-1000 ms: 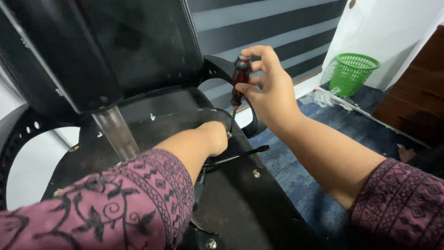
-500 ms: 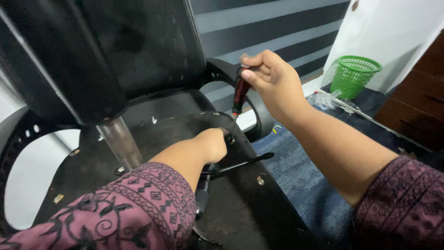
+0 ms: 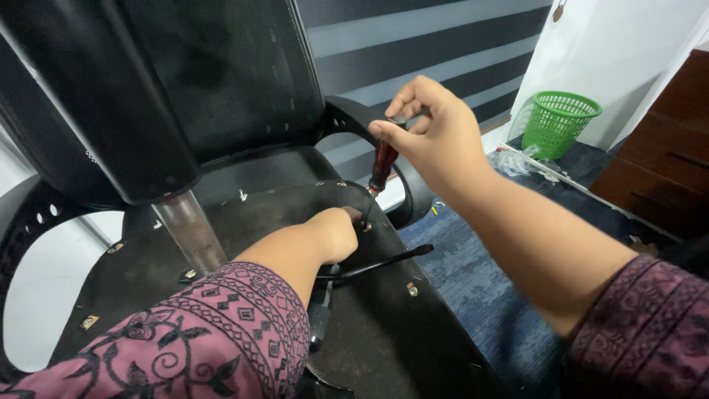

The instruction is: The person uses a screwdriver to tighten screws on the underside of an office chair seat, securing the central gas-lift mechanism and the seat frame. The person works on multiple screws around the central column and the seat base.

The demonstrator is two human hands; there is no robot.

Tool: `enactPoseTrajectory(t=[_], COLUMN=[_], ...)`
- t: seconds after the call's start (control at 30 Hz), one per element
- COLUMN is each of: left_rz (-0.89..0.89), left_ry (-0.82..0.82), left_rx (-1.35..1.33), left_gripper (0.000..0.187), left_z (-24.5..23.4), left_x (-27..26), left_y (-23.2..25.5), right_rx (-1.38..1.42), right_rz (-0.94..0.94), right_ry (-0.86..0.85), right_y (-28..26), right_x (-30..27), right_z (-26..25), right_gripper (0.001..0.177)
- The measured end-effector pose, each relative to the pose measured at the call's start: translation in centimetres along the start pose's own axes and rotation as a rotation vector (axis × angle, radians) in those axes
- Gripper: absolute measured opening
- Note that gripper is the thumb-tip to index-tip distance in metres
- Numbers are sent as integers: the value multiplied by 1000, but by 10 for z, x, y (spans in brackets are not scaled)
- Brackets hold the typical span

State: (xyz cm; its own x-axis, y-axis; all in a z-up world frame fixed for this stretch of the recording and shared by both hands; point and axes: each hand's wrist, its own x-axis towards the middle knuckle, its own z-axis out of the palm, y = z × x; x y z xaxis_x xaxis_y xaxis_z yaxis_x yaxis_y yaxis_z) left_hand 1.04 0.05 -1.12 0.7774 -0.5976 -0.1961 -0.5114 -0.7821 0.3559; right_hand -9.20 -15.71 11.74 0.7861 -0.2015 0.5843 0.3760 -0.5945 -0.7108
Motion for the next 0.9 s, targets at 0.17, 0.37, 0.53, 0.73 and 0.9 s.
enactPoseTrajectory(t=[0.17, 0.37, 0.53, 0.73, 0.9], left_rz=[84, 6, -38, -76, -67], left_ry=[79, 18, -61, -30, 6], left_rx=[-155, -317, -516, -539, -306], left_gripper=[58, 63, 63, 60, 57], left_z=[7, 2, -7, -8, -7], left_x=[13, 16, 10, 9, 16], left_y=[-17, -27, -34, -35, -42], right_rx=[155, -130, 98, -88, 189], right_rz=[-55, -114, 30, -67, 28], right_ry=[-39, 74, -4, 75, 11], right_y=[-3, -5, -10, -13, -16], right_x=[-6, -12, -13, -16, -15], right_z=[3, -1, -5, 0, 1], right_gripper=[20, 28, 24, 25, 18])
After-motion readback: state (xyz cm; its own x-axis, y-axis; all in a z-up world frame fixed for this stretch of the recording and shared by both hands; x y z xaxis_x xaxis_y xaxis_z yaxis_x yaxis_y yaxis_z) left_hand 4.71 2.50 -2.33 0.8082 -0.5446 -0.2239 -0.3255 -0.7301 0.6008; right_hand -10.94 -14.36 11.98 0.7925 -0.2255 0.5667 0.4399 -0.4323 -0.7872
